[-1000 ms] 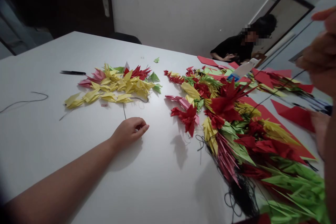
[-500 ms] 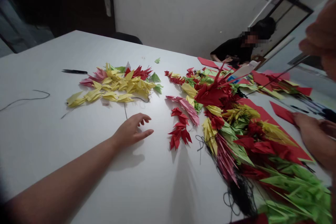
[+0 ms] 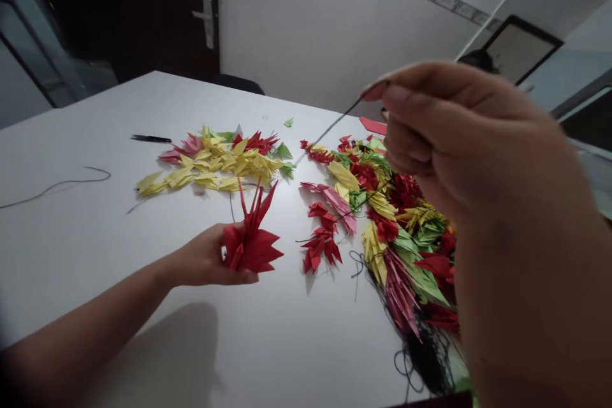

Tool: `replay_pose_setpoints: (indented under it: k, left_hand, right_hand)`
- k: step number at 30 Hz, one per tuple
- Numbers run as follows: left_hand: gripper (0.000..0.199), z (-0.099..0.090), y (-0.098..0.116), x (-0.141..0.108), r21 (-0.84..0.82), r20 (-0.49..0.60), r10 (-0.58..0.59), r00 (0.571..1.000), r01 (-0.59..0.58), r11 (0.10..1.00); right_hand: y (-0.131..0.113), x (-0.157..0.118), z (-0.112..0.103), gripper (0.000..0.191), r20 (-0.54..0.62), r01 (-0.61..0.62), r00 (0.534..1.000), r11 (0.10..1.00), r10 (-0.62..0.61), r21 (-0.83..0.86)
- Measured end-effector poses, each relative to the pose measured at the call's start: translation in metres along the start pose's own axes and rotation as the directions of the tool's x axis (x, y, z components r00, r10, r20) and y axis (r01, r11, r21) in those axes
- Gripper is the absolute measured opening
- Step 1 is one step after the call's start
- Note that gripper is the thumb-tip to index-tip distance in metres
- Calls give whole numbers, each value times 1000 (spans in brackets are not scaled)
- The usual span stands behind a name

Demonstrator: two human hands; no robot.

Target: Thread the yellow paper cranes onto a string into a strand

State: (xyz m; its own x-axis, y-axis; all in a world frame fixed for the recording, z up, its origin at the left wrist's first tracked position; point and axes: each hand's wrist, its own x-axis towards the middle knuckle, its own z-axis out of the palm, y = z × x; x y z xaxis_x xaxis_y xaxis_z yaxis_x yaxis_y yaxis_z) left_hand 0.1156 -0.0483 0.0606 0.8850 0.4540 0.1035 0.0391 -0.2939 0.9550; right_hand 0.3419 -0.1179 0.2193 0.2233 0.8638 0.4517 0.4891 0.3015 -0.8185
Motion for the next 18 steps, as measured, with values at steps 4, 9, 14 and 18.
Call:
replay_pose_setpoints:
  k: [4,9,14,18]
  left_hand:
    - [27,-21,2,-37,457,-157,-154,976,209,865]
    - [42,-46,-20,-78,609,-330,-288,899,436,663]
    - [55,-62,-53,-97,673,-333,-202,921,383,633]
    - [58,-71,-63,-102,676,-314,-220,923,381,631]
  right_hand:
    - [36,-26,7,6,58,-157,987,968,149,194]
    - [105,-78,21,30,361,-613,777,752,516,243]
    - [129,-113,59,36,367,-666,742,676,561,314]
    - [134,-115,81,41,340,-640,761,725,552,254]
